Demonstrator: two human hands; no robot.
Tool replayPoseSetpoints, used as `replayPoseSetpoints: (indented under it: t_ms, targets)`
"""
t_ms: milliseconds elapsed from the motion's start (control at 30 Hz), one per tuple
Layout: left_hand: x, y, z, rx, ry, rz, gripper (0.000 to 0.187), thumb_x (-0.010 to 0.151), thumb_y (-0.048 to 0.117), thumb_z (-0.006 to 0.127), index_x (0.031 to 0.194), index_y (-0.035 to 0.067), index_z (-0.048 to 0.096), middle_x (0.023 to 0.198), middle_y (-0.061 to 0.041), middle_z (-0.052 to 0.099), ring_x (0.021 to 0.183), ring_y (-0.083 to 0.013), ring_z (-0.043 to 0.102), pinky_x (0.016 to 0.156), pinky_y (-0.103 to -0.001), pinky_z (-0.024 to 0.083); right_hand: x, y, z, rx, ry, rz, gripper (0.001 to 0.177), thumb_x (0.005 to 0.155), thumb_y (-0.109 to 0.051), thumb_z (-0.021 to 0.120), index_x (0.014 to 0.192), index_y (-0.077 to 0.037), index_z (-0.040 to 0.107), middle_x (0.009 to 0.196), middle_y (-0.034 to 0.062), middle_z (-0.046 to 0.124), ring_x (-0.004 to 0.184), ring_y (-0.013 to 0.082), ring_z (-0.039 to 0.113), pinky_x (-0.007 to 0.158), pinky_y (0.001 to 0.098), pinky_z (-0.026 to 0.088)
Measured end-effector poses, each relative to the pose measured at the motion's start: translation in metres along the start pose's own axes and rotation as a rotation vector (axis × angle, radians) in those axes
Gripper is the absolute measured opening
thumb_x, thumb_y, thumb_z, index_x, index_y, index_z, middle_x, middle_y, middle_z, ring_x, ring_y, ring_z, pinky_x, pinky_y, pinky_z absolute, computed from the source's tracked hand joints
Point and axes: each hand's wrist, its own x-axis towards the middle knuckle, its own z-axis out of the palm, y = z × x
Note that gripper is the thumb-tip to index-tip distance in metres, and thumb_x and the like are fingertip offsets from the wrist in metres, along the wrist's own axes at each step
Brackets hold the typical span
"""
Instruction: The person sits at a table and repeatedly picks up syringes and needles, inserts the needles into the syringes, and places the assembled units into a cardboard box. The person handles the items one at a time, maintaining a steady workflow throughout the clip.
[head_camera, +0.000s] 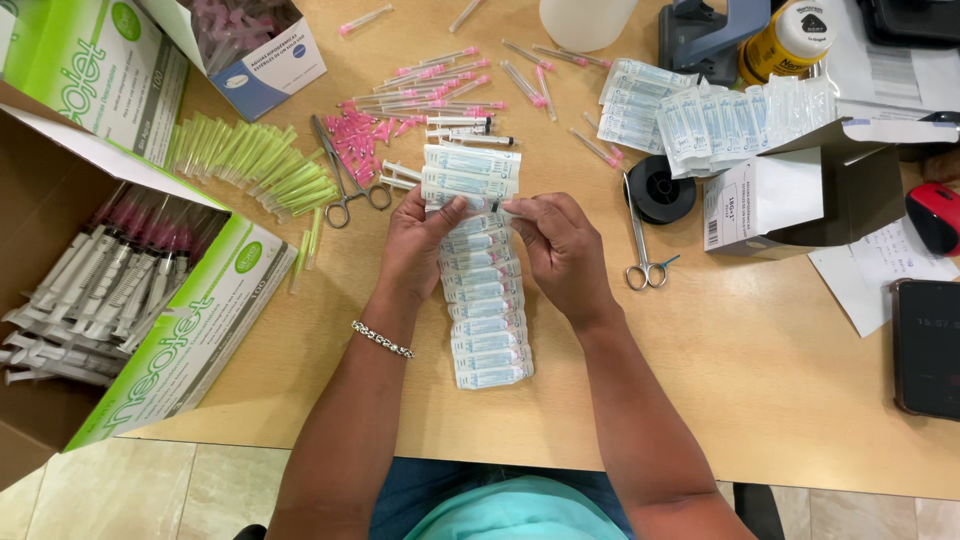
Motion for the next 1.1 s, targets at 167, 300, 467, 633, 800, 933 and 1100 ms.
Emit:
replayPoseSetpoints:
  t_ms: [167, 300, 467, 633, 800, 933, 1100]
  targets:
    - [0.002, -0.005, -0.001, -0.006, 0.032, -0.02, 0.018, 0.083, 0.011, 0.084, 0.096, 0.009, 0.071, 0.078, -0.009, 0.076, 0.072, -0.0218, 0.078, 0.069, -0.036, 0.066, 0.0, 0.002, 0.004, -0.071, 0.033, -0.131, 0.013, 0.1, -0.006, 0.068, 0.109, -0.007, 0.077, 0.093, 0.0071, 0.069, 0.089, 0.0264, 0.072, 0.084, 0.0363, 0.059]
    - [0.005, -0.014, -0.012, 0.05, 0.034, -0.018, 0.016, 0.083, 0.011, 0.085, 0.092, 0.009, 0.071, 0.076, -0.008, 0.076, 0.071, -0.0195, 0.078, 0.068, -0.034, 0.066, -0.003, -0.005, 0.006, -0.048, 0.016, -0.029, 0.012, 0.101, -0.008, 0.068, 0.108, -0.008, 0.077, 0.088, 0.008, 0.069, 0.083, 0.0267, 0.072, 0.08, 0.0364, 0.059]
    - [0.004, -0.011, -0.009, 0.167, -0.009, -0.023, 0.013, 0.086, 0.01, 0.083, 0.093, 0.008, 0.072, 0.077, -0.008, 0.076, 0.071, -0.0173, 0.077, 0.069, -0.034, 0.065, -0.015, 0.038, 0.017, 0.656, -0.1, 0.856, 0.016, 0.098, -0.01, 0.066, 0.112, -0.003, 0.073, 0.064, 0.0061, 0.065, 0.047, 0.0013, 0.042, 0.044, 0.0144, 0.033]
    - [-0.009, 0.002, 0.013, 0.163, -0.015, -0.012, 0.018, 0.084, 0.008, 0.084, 0.097, 0.006, 0.072, 0.077, -0.007, 0.074, 0.068, -0.0129, 0.073, 0.066, -0.028, 0.062, 0.001, 0.016, -0.01, 0.633, -0.132, 0.782, 0.021, 0.097, -0.011, 0.069, 0.113, 0.002, 0.073, 0.068, 0.0105, 0.067, 0.051, 0.0027, 0.046, 0.049, 0.0141, 0.038]
    - [0.009, -0.009, -0.007, 0.07, 0.049, 0.044, 0.018, 0.088, 0.007, 0.082, 0.103, 0.005, 0.072, 0.08, -0.004, 0.072, 0.069, -0.01, 0.07, 0.069, -0.026, 0.061, 0.01, 0.011, -0.045, 0.39, -0.146, 0.588, 0.02, 0.096, -0.011, 0.071, 0.115, -0.01, 0.077, 0.077, 0.0086, 0.073, 0.071, 0.0053, 0.056, 0.065, 0.018, 0.047]
    - [-0.017, 0.02, 0.008, 0.545, 0.038, 0.197, 0.045, 0.092, 0.014, 0.08, 0.129, 0.004, 0.057, 0.097, -0.009, 0.062, 0.087, -0.0171, 0.06, 0.078, -0.028, 0.056, 0.005, 0.021, -0.062, 0.206, -0.086, 0.521, 0.02, 0.09, -0.007, 0.079, 0.109, -0.013, 0.08, 0.086, 0.0069, 0.075, 0.08, 0.0069, 0.063, 0.075, 0.024, 0.054]
    - [-0.028, 0.016, 0.008, 1.246, 0.036, 0.873, 0.07, 0.092, 0.052, 0.075, 0.139, 0.005, 0.054, 0.118, -0.014, 0.053, 0.114, -0.0304, 0.052, 0.107, -0.043, 0.041, 0.0, 0.029, -0.065, -0.053, -0.084, 0.326, 0.019, 0.088, -0.012, 0.084, 0.105, -0.021, 0.083, 0.096, 0.0039, 0.076, 0.087, 0.0173, 0.07, 0.086, 0.0286, 0.055]
